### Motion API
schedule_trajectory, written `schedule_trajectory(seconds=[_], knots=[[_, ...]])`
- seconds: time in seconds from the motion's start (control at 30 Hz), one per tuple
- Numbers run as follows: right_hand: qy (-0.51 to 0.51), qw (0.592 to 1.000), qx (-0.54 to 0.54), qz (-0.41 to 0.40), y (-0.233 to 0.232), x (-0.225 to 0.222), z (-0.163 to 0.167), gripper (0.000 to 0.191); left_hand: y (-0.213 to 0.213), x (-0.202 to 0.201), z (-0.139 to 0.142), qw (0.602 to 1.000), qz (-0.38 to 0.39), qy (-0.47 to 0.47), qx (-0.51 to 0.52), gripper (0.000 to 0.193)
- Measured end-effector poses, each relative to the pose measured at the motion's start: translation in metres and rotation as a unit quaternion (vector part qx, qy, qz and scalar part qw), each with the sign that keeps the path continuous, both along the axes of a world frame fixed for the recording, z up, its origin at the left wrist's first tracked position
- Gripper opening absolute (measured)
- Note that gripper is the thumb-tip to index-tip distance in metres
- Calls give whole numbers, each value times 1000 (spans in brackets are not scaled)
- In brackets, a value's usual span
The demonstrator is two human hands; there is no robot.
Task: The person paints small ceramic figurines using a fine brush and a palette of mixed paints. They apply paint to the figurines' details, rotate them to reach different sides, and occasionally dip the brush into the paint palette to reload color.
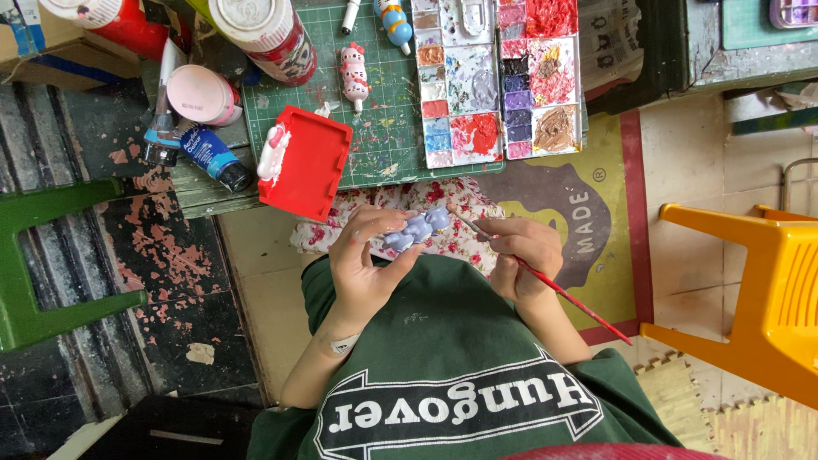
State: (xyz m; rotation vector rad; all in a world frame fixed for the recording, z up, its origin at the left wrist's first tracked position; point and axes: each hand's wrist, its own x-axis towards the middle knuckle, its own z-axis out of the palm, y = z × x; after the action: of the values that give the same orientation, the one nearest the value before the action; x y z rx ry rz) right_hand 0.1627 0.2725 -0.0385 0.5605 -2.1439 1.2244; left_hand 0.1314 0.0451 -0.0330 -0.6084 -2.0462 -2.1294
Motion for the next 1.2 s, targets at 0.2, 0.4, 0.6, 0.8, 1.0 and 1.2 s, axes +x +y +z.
schedule_trajectory(seconds=[0.2,0.4,0.6,0.8,1.0,1.2], knots=[[7,1000,3,-9,1,0,-1,6,0,2,-5,1000,1,-18,13,42],[-1,1000,0,-5,3,2,-3,6,1,4,-10,999,7,-36,29,43],[-20,999,-21,-35,5,4,-4,23,2,2,-6,1000,-2,-24,19,42],[-30,997,-50,-43,6,4,-6,26,1,-3,2,997,18,37,-64,38],[-3,998,-66,-14,5,1,-3,26,1,-4,2,997,17,38,-63,36],[-12,1000,-26,-14,6,1,4,18,2,-4,2,996,18,40,-74,34]])
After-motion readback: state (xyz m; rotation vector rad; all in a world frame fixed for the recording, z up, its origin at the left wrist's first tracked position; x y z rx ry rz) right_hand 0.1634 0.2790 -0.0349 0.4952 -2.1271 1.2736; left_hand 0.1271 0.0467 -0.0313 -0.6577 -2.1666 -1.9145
